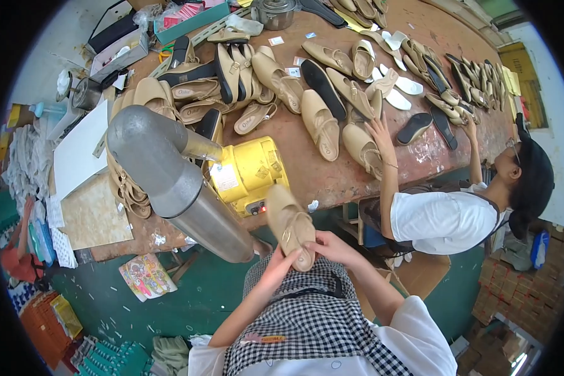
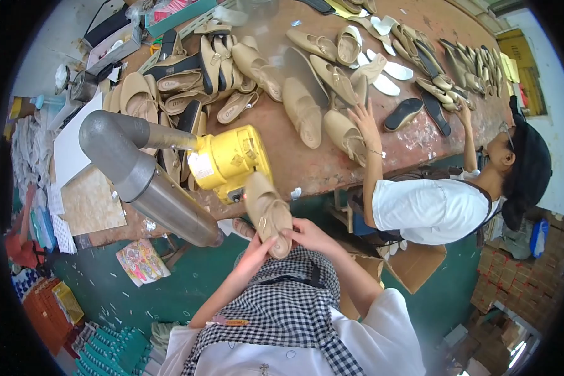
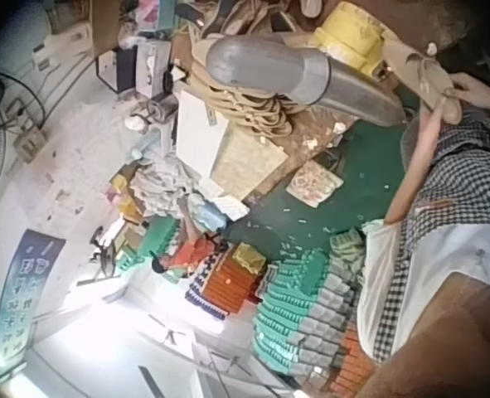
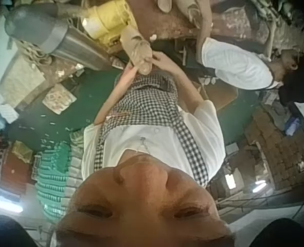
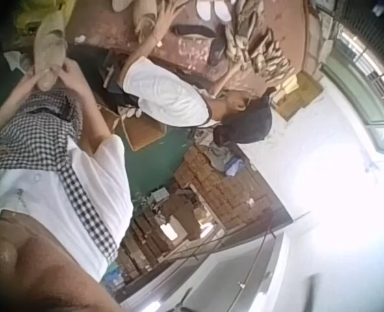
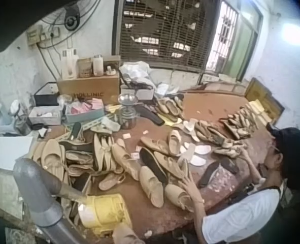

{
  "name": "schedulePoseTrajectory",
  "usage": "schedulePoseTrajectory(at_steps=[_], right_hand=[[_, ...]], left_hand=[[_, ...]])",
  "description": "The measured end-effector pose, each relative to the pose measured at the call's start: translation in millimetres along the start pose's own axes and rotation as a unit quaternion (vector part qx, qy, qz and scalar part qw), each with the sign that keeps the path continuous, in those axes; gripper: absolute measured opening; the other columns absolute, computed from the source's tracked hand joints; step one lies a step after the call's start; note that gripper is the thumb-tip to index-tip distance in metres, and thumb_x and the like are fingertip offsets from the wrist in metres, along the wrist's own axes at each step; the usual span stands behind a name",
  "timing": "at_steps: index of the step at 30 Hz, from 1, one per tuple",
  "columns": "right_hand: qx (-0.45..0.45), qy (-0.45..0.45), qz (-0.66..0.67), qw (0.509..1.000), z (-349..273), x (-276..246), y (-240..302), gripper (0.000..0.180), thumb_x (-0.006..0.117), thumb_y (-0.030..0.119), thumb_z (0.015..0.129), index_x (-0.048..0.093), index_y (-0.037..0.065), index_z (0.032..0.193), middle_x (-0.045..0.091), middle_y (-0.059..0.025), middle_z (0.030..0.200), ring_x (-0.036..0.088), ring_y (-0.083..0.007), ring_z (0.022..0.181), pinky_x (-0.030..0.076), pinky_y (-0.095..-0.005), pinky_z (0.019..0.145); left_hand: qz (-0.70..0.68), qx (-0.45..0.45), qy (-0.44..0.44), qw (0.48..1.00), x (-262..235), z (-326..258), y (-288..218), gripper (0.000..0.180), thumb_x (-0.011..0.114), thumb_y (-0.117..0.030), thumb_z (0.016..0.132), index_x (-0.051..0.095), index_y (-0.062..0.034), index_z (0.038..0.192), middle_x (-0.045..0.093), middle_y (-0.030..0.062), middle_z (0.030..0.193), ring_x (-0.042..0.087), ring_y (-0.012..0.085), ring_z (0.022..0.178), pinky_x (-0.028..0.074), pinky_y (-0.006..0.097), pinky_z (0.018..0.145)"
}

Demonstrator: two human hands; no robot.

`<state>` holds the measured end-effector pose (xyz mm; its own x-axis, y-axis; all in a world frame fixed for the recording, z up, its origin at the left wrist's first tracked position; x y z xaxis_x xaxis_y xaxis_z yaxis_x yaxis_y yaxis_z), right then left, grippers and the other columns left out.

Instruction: Inspecting shoes and holding them under a heating blower during the manufacturing process.

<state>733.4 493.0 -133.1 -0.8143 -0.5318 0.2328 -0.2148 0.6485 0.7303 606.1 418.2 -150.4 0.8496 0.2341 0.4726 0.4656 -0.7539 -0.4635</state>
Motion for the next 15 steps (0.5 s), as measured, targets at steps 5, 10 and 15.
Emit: schedulePoseTrajectory(at_steps=[5,10,15], right_hand=[[-0.2,-0.363,-0.403,0.816,60.1,-99.2,77.5,0.03,0.06,0.017,0.08,0.055,0.001,0.105,0.059,-0.016,0.093,0.057,-0.0299,0.086,0.047,-0.0354,0.075],[-0.282,-0.441,-0.506,0.685,114.0,-126.1,156.7,0.045,0.062,0.007,0.072,0.049,0.002,0.115,0.05,-0.0172,0.115,0.046,-0.0325,0.108,0.04,-0.0398,0.089],[-0.324,-0.411,-0.491,0.697,134.3,-111.6,194.3,0.05,0.062,0.009,0.074,0.045,0.001,0.12,0.051,-0.0165,0.115,0.048,-0.0326,0.104,0.04,-0.0398,0.089]], left_hand=[[0.021,0.025,-0.026,0.999,-4.1,18.5,7.0,0.055,0.054,-0.003,0.077,0.035,0.0015,0.128,0.051,0.0109,0.118,0.05,0.0204,0.108,0.042,0.031,0.09],[0.05,0.012,0.041,0.998,15.3,-11.4,-6.7,0.058,0.055,-0.003,0.078,0.032,0.002,0.131,0.049,0.0109,0.121,0.049,0.019,0.11,0.039,0.031,0.094],[0.066,-0.015,0.085,0.994,24.0,-27.8,-0.8,0.06,0.057,-0.003,0.075,0.032,0.0003,0.13,0.049,0.0084,0.12,0.048,0.0156,0.108,0.04,0.029,0.091]])
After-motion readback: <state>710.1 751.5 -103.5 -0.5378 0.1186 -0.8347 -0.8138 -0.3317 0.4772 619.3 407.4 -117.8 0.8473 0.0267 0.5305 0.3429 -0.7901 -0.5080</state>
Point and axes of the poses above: each hand's wrist, its own z-axis towards the middle knuckle, its own x-axis out of the palm, y = z × x, the point moved 5 cm from there along z, towards the middle knuckle
